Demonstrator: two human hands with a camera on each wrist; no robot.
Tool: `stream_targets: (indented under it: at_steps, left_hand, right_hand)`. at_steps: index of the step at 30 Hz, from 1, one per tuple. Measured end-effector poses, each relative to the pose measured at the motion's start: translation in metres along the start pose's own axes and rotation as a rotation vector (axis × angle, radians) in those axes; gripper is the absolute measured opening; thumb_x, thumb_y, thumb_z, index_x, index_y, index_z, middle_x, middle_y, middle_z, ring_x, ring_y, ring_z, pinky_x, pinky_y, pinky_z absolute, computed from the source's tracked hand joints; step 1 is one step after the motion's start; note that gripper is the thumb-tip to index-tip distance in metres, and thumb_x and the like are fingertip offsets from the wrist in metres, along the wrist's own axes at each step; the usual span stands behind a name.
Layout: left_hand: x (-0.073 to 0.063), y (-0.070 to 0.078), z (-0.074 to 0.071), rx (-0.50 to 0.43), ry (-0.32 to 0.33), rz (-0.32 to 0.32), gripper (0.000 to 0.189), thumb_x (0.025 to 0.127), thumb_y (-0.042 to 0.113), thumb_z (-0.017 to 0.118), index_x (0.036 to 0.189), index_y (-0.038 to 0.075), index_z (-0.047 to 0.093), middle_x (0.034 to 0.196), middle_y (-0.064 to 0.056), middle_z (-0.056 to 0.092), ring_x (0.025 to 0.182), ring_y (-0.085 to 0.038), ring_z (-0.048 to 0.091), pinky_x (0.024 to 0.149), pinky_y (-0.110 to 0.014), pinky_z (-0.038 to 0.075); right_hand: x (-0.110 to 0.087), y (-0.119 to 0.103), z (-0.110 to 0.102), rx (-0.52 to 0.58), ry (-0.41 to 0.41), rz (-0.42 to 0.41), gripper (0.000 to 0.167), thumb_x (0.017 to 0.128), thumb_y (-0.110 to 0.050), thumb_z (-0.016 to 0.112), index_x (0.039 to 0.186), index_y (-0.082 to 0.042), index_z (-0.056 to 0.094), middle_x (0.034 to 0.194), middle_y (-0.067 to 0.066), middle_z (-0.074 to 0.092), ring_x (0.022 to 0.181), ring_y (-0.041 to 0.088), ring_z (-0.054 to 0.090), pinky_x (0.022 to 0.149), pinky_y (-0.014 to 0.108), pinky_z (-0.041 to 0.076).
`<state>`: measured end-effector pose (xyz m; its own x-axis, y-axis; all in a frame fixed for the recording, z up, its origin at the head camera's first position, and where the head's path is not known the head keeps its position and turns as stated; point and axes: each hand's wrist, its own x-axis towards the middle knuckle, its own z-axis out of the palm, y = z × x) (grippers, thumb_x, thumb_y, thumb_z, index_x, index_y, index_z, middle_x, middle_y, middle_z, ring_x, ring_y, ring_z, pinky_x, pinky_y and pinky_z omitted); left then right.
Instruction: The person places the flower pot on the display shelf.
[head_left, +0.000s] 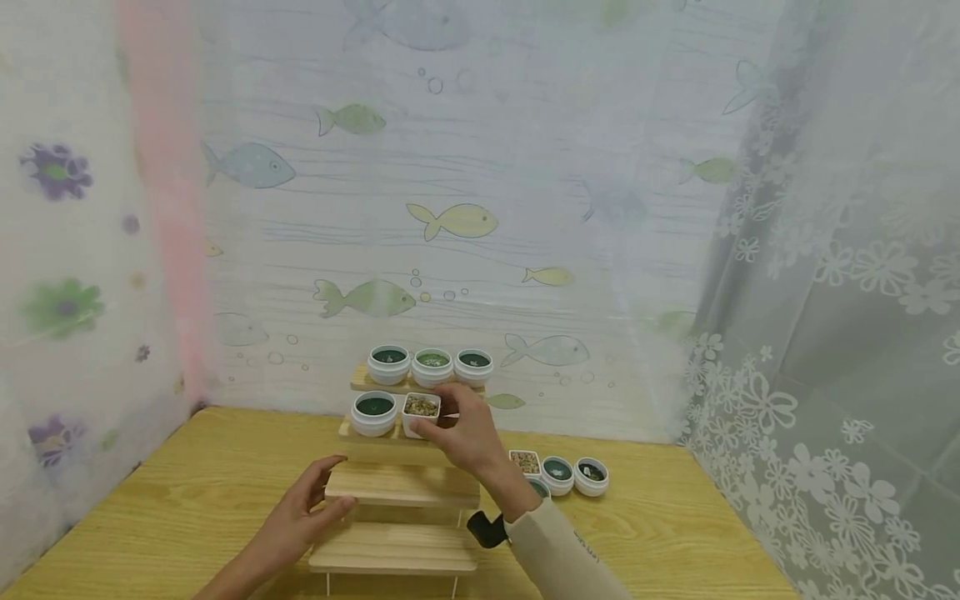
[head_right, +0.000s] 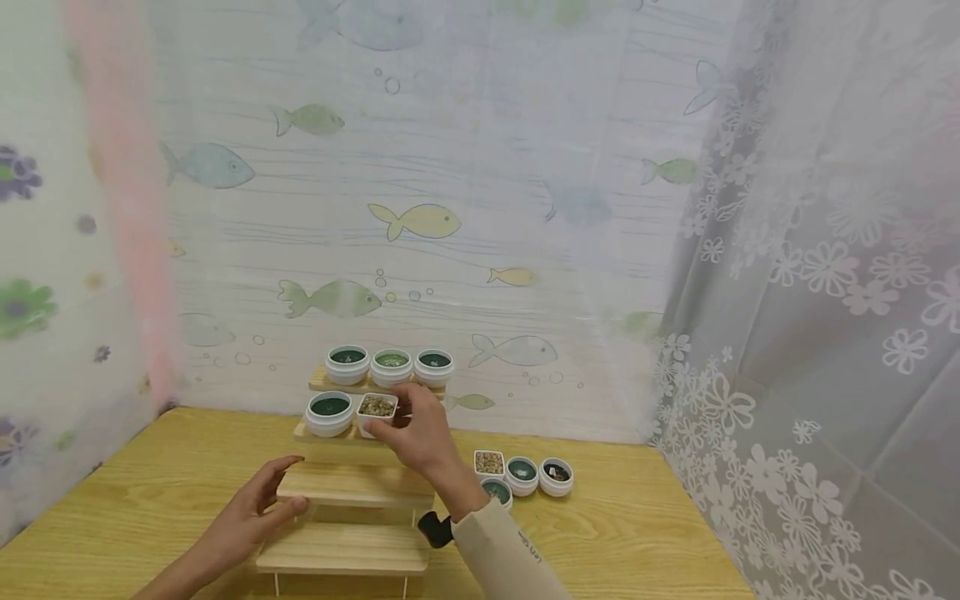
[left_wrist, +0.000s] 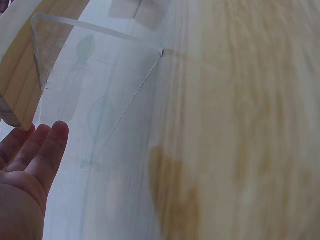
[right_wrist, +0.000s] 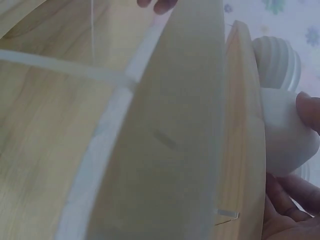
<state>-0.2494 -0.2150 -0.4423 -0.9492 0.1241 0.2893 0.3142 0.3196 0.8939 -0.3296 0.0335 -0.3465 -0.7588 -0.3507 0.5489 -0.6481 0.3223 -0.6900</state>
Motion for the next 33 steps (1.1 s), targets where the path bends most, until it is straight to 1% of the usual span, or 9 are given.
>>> stream_targets:
  at_steps: [8,14,16,18,21,24,26,30,33]
  left_hand:
    - [0.001,0.0,0.001,0.001,-0.003,-0.003,0.06,0.094,0.027,0.062,0.143,0.006,0.033,0.151,-0.027,0.024,0.137,-0.048,0.017,0.105,-0.063,0.027]
    - [0.001,0.0,0.001,0.002,-0.016,-0.011,0.061,0.095,0.028,0.061,0.144,0.007,0.031,0.152,-0.027,0.022,0.138,-0.049,0.016,0.105,-0.063,0.026]
    - [0.001,0.0,0.001,0.007,-0.019,-0.011,0.061,0.095,0.029,0.061,0.144,0.007,0.031,0.152,-0.026,0.022,0.138,-0.048,0.016,0.105,-0.063,0.026]
    - [0.0,0.0,0.001,0.01,-0.017,-0.01,0.061,0.095,0.029,0.061,0.144,0.007,0.031,0.152,-0.026,0.023,0.138,-0.048,0.017,0.105,-0.063,0.027]
    - [0.0,0.002,0.001,0.007,-0.011,-0.012,0.06,0.095,0.027,0.061,0.143,0.006,0.032,0.151,-0.027,0.023,0.137,-0.049,0.017,0.105,-0.062,0.027]
    - [-0.001,0.003,0.001,0.003,-0.002,-0.004,0.06,0.095,0.025,0.061,0.143,0.005,0.032,0.151,-0.028,0.023,0.137,-0.05,0.018,0.104,-0.063,0.028]
    - [0.0,0.002,0.001,0.006,0.004,0.005,0.059,0.095,0.025,0.061,0.143,0.004,0.032,0.15,-0.028,0.024,0.136,-0.05,0.019,0.104,-0.062,0.029]
    - [0.0,0.001,0.001,0.018,0.011,0.017,0.059,0.095,0.024,0.062,0.143,0.004,0.033,0.15,-0.028,0.026,0.136,-0.05,0.021,0.103,-0.061,0.031]
    - [0.0,0.001,-0.001,0.034,0.016,0.019,0.059,0.095,0.025,0.062,0.142,0.005,0.034,0.149,-0.028,0.027,0.135,-0.05,0.022,0.102,-0.061,0.032]
  right_hand:
    - [-0.002,0.0,-0.002,-0.002,-0.001,0.019,0.049,0.079,-0.032,0.079,0.115,-0.007,0.059,0.098,0.005,0.063,0.087,0.017,0.065,0.076,0.026,0.055]
    - [-0.007,0.0,-0.01,-0.01,-0.005,0.036,0.053,0.079,-0.033,0.078,0.12,-0.005,0.058,0.102,0.009,0.062,0.089,0.026,0.067,0.079,0.035,0.056]
    - [-0.01,0.001,-0.014,-0.009,-0.008,0.037,0.055,0.08,-0.033,0.078,0.122,-0.004,0.057,0.104,0.011,0.061,0.09,0.027,0.067,0.08,0.038,0.056]
    - [-0.013,0.002,-0.019,-0.009,-0.012,0.035,0.055,0.081,-0.033,0.077,0.123,-0.004,0.057,0.106,0.012,0.06,0.091,0.027,0.067,0.081,0.039,0.056]
    - [-0.019,0.005,-0.027,-0.018,-0.011,0.041,0.055,0.081,-0.032,0.077,0.124,-0.004,0.056,0.108,0.011,0.059,0.094,0.025,0.066,0.081,0.034,0.056]
    - [-0.026,0.006,-0.036,-0.034,0.008,0.047,0.054,0.081,-0.031,0.077,0.124,-0.005,0.057,0.109,0.01,0.059,0.095,0.022,0.064,0.082,0.028,0.055]
    - [-0.031,0.008,-0.043,-0.043,0.027,0.033,0.052,0.081,-0.031,0.078,0.121,-0.005,0.058,0.109,0.011,0.059,0.096,0.023,0.063,0.082,0.027,0.054]
    - [-0.039,0.012,-0.054,-0.055,0.075,0.002,0.047,0.079,-0.027,0.08,0.117,-0.006,0.06,0.107,0.01,0.059,0.095,0.024,0.063,0.082,0.031,0.055]
    - [-0.046,0.018,-0.061,-0.033,0.1,-0.003,0.047,0.078,-0.021,0.081,0.117,-0.006,0.059,0.107,0.008,0.059,0.095,0.027,0.062,0.083,0.035,0.055]
